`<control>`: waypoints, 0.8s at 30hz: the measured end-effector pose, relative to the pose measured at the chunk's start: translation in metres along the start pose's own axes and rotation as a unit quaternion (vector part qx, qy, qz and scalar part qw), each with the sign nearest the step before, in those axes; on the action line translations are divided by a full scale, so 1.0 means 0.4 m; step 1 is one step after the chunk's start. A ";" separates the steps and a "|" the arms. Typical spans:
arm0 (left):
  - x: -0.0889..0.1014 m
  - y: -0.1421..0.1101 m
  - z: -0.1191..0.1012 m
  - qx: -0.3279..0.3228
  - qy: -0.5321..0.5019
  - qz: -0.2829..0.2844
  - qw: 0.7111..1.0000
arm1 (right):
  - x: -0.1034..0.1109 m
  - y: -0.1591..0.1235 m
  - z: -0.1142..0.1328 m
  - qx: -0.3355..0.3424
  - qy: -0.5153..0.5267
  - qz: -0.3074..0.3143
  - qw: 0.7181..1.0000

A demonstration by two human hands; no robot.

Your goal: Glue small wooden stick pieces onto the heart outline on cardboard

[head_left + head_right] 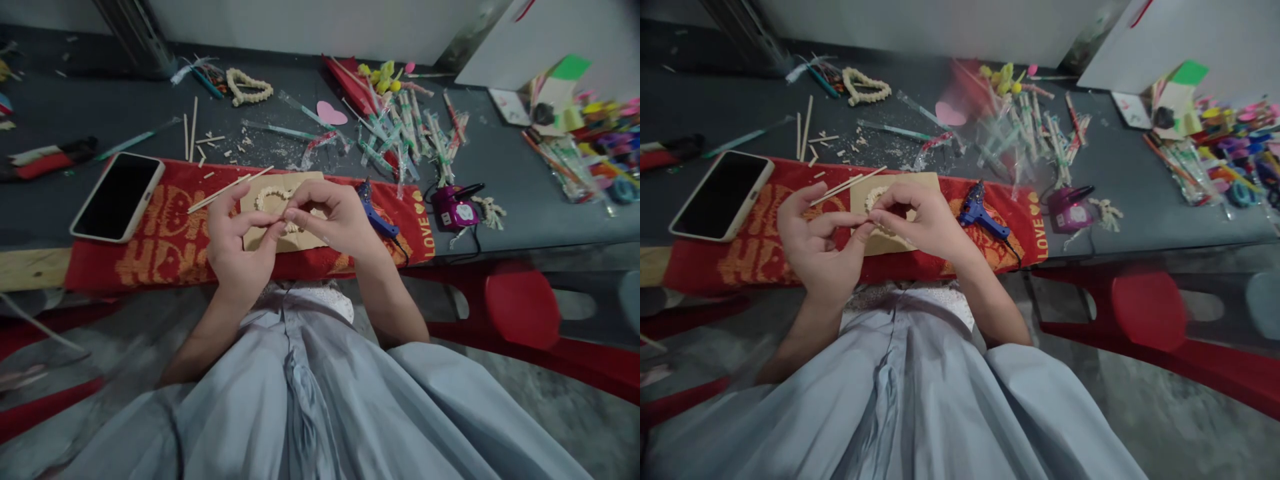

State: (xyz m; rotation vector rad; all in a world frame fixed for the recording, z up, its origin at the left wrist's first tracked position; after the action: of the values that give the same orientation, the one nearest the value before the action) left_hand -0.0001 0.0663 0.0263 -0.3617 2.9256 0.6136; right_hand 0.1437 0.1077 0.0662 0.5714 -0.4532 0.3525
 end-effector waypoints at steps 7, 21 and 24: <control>0.031 -0.004 -0.027 -0.085 0.044 -0.067 0.993 | 0.079 -0.026 -0.027 -0.042 -0.030 -0.065 0.997; 0.007 0.012 0.071 0.083 -0.132 -0.006 0.988 | 0.053 -0.093 0.027 0.039 -0.101 -0.036 0.993; -0.006 0.004 0.081 0.126 -0.134 0.022 0.983 | 0.036 -0.087 0.056 0.079 -0.096 -0.045 0.991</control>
State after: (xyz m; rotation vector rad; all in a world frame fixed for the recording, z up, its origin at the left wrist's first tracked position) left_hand 0.0044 0.0813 -0.0021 -0.1710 2.7101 0.2654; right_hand 0.1641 0.0701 0.0750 0.7826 -0.5860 0.2483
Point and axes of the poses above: each hand's wrist, its own y-axis towards the middle knuckle, its own x-axis out of the back of the hand, z = x × y, the point moved 10 cm from there along y, towards the middle knuckle, and after that the axes turned 10 degrees about -y, right-handed, at the moved point
